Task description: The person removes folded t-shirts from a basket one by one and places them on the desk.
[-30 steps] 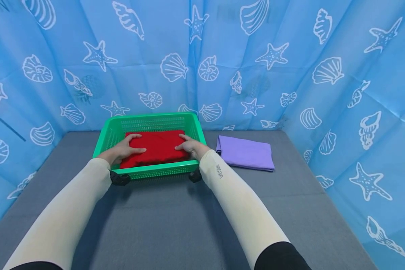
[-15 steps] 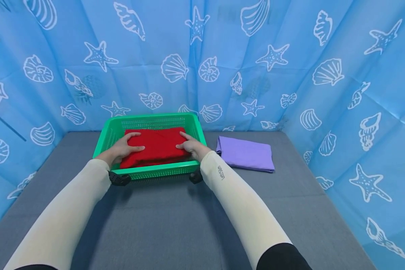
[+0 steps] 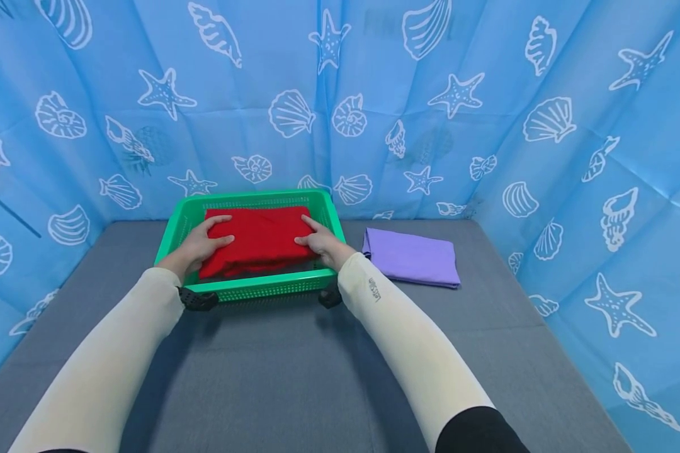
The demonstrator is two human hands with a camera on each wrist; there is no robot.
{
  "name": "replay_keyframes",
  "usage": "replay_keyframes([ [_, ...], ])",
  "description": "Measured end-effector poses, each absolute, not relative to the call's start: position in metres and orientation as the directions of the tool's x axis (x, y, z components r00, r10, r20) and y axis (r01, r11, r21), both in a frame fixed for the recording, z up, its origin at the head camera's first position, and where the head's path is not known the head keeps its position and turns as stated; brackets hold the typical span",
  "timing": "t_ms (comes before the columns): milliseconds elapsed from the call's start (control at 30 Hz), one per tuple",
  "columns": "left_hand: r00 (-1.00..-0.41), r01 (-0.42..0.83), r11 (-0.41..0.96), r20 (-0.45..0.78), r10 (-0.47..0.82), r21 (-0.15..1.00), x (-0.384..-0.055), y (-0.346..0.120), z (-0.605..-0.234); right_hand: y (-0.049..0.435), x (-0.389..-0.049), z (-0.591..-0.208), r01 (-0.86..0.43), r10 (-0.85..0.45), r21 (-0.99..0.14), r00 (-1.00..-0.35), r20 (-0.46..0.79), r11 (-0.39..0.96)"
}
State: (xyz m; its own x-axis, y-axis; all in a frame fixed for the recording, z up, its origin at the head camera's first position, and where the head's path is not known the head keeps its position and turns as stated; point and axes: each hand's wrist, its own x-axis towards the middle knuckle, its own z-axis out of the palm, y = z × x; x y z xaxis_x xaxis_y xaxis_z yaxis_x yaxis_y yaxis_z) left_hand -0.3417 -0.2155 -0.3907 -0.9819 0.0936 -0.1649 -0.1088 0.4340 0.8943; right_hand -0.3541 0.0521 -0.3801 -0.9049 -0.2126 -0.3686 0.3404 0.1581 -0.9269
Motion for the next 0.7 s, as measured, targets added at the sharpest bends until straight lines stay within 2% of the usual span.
replay_keyframes([
  [300,-0.984,-0.03,0.554,-0.122,0.13,0.832,-0.337,-0.218,-0.383,0.056,-0.35,-0.374,0.348,-0.238,-0.935,-0.905,-0.353,0.065],
  [533,-0.981,-0.029,0.545,-0.129,0.146,0.838,-0.331,-0.222,-0.38,0.058,-0.347,-0.368,0.416,-0.324,-0.907,-0.869,-0.374,-0.069],
  [700,-0.981,-0.03,0.535,-0.128,0.147,0.845,-0.327,-0.22,-0.376,0.063,-0.346,-0.366,0.453,-0.373,-0.885,-0.843,-0.387,-0.105],
])
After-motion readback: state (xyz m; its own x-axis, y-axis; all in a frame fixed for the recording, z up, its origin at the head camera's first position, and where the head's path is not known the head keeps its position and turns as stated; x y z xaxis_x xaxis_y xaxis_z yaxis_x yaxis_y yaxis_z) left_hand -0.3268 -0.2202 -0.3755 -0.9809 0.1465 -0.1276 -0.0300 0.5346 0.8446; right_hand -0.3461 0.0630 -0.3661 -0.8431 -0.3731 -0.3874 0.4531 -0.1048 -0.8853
